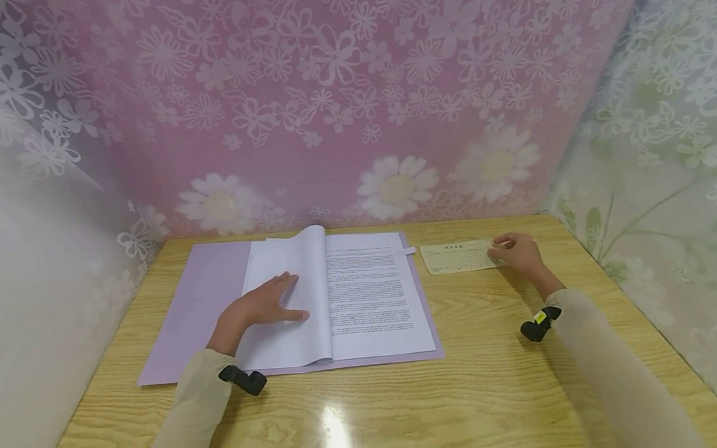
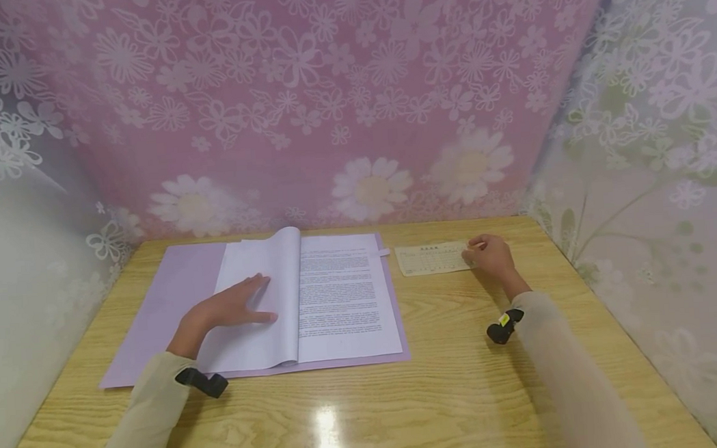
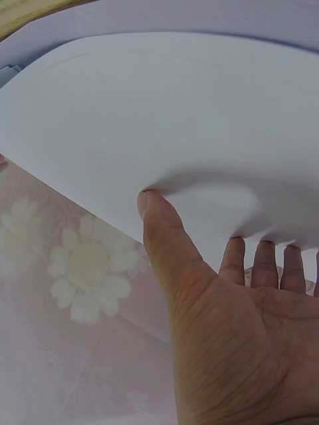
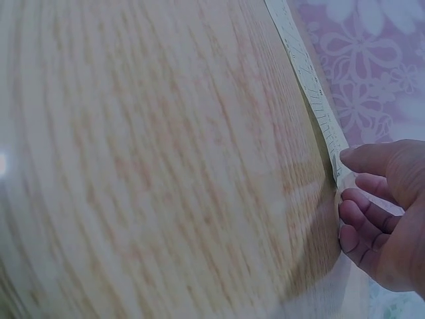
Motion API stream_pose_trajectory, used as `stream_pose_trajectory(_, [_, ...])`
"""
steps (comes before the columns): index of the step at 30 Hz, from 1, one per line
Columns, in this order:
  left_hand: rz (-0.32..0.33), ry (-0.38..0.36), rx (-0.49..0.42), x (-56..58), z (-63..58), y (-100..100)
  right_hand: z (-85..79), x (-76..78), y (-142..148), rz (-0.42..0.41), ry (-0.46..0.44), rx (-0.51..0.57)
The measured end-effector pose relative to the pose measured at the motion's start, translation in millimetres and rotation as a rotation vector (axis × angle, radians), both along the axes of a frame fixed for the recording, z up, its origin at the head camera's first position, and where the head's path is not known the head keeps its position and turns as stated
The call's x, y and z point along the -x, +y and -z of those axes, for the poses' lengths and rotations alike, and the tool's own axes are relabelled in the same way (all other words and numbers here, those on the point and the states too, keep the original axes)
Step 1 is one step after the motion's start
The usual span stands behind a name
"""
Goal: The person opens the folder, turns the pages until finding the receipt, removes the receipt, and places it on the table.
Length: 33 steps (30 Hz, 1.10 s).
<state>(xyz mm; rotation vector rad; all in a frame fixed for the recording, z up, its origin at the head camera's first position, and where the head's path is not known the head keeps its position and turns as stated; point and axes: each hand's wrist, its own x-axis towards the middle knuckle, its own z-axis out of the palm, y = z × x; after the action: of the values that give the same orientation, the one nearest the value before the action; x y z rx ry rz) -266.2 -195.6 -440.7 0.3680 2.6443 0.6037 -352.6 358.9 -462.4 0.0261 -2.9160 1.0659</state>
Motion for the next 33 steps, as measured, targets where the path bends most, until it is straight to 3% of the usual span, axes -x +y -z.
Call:
stream_pose_trajectory(12, [0.008, -0.006, -0.007, 3.3, 0.1, -1, -1.6, 3.4, -1, -0.006, -0.011, -0.003])
stream_pose_trajectory(19, [0.051, 0.006, -0.001, 9.4, -5.9, -3, -8.1, 18.5, -7, -0.002, 0.001, -0.016])
stream_pose_trajectory(27, [0.077, 0.022, 0.000, 18.6, -21.3, -9, -35.7, 37.9, -44, -0.072, 0.117, 0.056])
stream_pose_trajectory(33, [0.044, 0.101, 0.010, 32.0, -40.1, -12, -61.8, 49.3, -87, -0.124, 0.192, 0.132])
